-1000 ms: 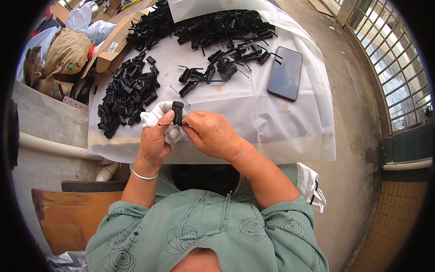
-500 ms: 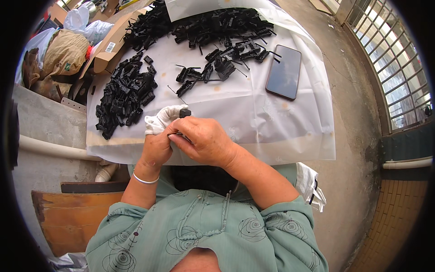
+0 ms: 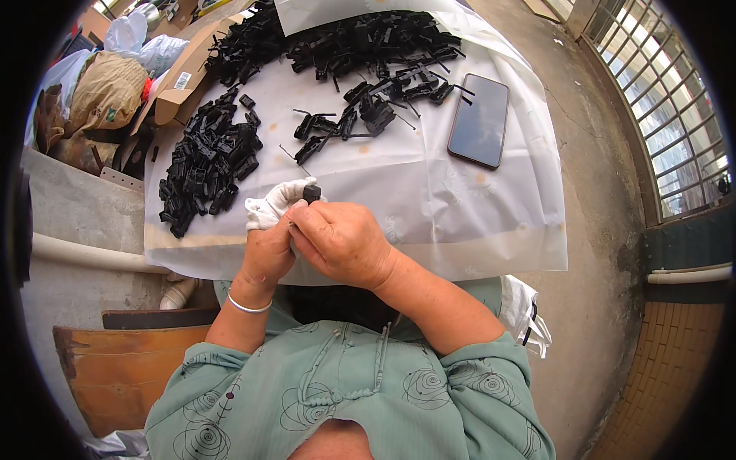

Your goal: Inspecting and wiping small black plastic components with a white cloth at a workbench.

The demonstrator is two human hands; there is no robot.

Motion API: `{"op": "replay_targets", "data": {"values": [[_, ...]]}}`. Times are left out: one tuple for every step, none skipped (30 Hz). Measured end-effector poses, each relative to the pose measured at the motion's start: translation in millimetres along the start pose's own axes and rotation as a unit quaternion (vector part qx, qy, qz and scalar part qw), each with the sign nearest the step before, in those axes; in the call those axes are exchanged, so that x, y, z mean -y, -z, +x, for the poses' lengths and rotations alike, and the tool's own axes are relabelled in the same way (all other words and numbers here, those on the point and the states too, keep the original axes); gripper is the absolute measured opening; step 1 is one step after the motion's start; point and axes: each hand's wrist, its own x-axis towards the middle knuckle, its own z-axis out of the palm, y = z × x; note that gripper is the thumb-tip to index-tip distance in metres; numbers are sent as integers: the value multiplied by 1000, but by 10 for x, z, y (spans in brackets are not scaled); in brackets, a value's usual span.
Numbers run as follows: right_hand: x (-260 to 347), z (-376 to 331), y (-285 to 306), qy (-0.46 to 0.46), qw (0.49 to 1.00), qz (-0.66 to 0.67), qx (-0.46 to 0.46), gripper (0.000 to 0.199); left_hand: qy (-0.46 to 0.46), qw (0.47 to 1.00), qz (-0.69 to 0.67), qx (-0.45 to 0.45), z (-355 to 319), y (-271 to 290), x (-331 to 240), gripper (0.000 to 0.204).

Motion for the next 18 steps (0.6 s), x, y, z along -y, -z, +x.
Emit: {"op": "replay_targets", "data": {"values": [[-23, 1, -6, -2, 1000, -1, 0, 21, 13, 1000, -5, 15, -16, 1, -41, 24], [-55, 13, -9, -20, 999, 23, -36, 18, 27, 999, -9, 31, -24, -1, -59, 23], [-70, 29, -20, -37, 996, 49, -70, 15, 26, 999, -10, 29, -29, 5, -54, 23], [-49, 31, -18, -36, 996, 50, -69, 15, -3, 999, 12, 33, -33, 10, -46, 24], [-9, 32, -6, -90, 992, 71, -60, 12, -32, 998, 33, 37, -37, 17, -42, 24], [12, 28, 8, -145, 984, 89, -52, 9, -33, 998, 32, 38, -45, 16, -50, 24], [11, 27, 11, -146, 984, 88, -52, 9, -33, 998, 23, 46, -58, 17, -69, 25], [10, 26, 14, -172, 978, 102, -55, 10, -34, 998, 14, 54, -63, 17, -81, 25], [17, 25, 9, -198, 972, 117, -58, 11, -33, 998, 14, 53, -70, 23, -86, 25], [22, 31, 16, -198, 971, 118, -58, 11, -30, 998, 5, 57, -77, 29, -91, 26], [25, 43, 35, -222, 965, 133, -44, 12, -27, 998, -3, 61, -85, 35, -96, 26], [15, 51, 50, -245, 958, 147, -31, 13, -28, 998, -4, 61, -84, 45, -103, 26], [-1, 46, 48, -245, 958, 147, -31, 13, -9, 997, 11, 71, -86, 61, -113, 27], [-22, 34, 39, -278, 943, 181, -25, 13, 10, 996, 25, 82, -88, 69, -117, 28], [-31, 30, 34, -310, 926, 214, -20, 14, 9, 996, 25, 81, -92, 73, -113, 28], [-28, 34, 41, -309, 926, 215, -19, 14, 10, 997, 27, 78, -95, 77, -103, 29], [-23, 40, 52, -308, 926, 216, -15, 13, 12, 997, 28, 75, -95, 79, -97, 30], [-20, 41, 59, -307, 926, 217, -11, 13, 12, 997, 28, 76, -93, 79, -95, 30]]}}
